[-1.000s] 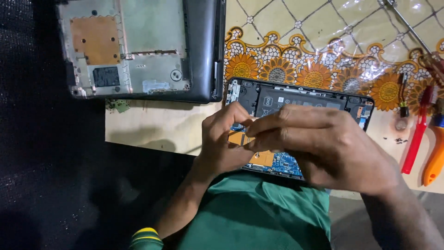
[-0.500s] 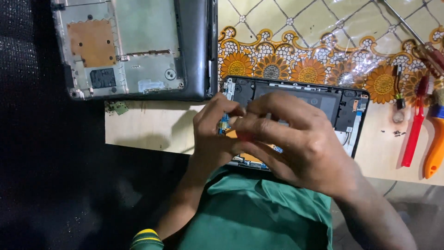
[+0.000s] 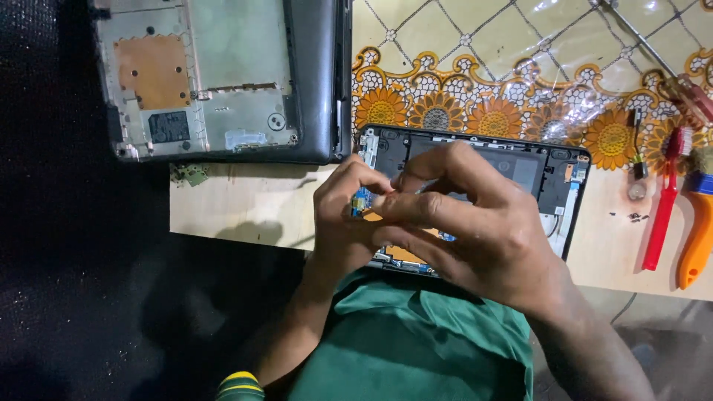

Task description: Disassembling a laptop by removing internal components like the battery and motherboard using a screwdriver.

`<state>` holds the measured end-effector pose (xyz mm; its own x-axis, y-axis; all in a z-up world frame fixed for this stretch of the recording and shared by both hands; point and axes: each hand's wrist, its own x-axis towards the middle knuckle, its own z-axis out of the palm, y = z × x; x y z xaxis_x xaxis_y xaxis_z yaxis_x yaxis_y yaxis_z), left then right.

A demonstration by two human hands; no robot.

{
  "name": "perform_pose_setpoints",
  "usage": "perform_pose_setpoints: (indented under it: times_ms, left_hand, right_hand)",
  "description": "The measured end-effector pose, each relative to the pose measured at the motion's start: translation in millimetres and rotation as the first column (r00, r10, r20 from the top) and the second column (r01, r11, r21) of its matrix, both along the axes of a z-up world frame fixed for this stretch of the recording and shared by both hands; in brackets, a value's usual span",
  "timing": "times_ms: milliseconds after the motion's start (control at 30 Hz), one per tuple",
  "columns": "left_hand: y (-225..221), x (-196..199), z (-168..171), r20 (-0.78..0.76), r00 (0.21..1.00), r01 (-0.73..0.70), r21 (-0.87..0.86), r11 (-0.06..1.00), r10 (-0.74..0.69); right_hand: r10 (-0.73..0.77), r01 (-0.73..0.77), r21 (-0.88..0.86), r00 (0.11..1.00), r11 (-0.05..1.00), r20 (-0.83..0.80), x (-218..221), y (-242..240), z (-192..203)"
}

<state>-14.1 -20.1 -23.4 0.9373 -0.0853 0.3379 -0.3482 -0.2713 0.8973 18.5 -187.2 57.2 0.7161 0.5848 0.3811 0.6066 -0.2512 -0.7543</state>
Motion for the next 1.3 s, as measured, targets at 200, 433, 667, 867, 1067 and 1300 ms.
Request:
perform_pose_setpoints:
  times_ms: [200,433,667,867,1067,1300]
  left_hand:
    - [11,-13,-17,-0.082,0.976,0.200,-0.035,0.979,-0.202]
    - [-5,-8,-10,-0.225,0.974,-0.041,-0.149,0.988,0.007]
    - [-4,-21,-11,-0.500,0.866,0.058,0.136,0.989,0.018]
    - [-13,-36,-51,-0.276,0.937,-0.100,0.371,0.923,0.213]
    - [-12,-26,-43,-0.244,0.952,-0.090,0.359,0.929,0.187]
    - [-14,-32,-58,-0.094,0.971,-0.162,0.412,0.897,0.219]
  right_hand:
    - [0.204,-0.180,0.133,0.958,0.975,-0.199,6,-6,9]
    - [-0.028,0.044,0.083,0.984,0.996,-0.178,-4,7,-4]
    - [0.041,0.042,0.220,0.933,0.975,-0.357,-5,-1,-9]
    - [-0.046,0.142,0.314,0.954,0.939,-0.296,-10,11,-23]
    - [0.052,0.086,0.311,0.911,0.946,-0.410,-10,2,-16]
    - [-0.042,0.155,0.337,0.946,0.929,-0.321,-11,11,-21]
